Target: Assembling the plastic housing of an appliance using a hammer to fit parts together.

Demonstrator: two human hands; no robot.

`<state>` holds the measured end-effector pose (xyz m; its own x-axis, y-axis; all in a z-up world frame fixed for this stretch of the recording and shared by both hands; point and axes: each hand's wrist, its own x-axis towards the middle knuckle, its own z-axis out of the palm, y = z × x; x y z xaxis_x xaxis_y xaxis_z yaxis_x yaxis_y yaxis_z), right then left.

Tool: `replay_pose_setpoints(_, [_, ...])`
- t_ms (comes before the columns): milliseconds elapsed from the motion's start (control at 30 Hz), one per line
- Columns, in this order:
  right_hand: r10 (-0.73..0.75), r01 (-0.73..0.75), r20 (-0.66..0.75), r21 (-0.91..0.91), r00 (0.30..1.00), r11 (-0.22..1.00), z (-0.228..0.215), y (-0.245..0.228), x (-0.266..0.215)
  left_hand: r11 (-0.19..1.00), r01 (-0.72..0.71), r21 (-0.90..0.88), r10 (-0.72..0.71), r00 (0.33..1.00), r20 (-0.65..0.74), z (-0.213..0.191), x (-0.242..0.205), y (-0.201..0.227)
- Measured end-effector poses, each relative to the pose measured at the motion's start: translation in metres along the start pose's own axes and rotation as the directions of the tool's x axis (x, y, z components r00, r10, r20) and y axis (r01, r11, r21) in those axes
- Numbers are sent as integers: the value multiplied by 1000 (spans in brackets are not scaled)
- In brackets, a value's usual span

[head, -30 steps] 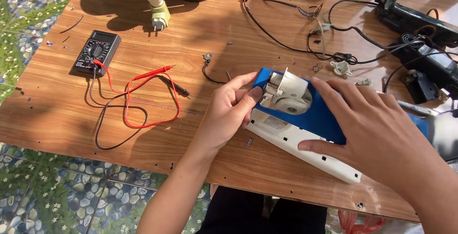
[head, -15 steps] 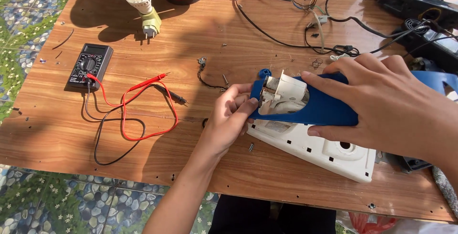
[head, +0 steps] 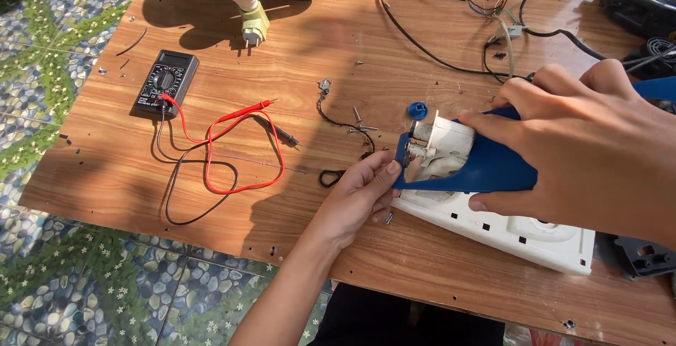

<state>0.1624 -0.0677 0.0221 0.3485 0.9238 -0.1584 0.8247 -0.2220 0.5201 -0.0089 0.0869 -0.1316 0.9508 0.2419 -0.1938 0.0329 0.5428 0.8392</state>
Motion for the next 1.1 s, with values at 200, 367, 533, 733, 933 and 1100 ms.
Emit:
replay_pose_setpoints(200, [241, -200, 306, -160, 921, 967, -25, 3, 1, 1000, -11, -29, 10, 999, -30, 7, -6, 3])
replay_pose_setpoints(367, [246, -204, 302, -167, 921, 965, -20, 7, -5, 997, -43, -71, 42, 999, -17, 3, 0, -8])
replay_pose_setpoints(533, [250, -210, 263, -170, 932, 963, -24, 6, -5, 992, -86, -96, 86, 996, -3, 2, 3, -14])
replay_pose_setpoints(733, [261, -202, 317, -207, 912, 957, -32, 2, -3, 981, -119, -154, 119, 993, -13, 1, 7, -27])
replay_pose_setpoints(933, [252, -209, 273, -179, 928, 961, -12, 8, -3, 981, -101, -167, 102, 995, 0, 0, 8, -30])
replay_pose_setpoints(1100, [267, -220, 294, -183, 918, 958, -21, 6, -3, 975, -90, -204, 85, 996, -33, 8, 1, -21])
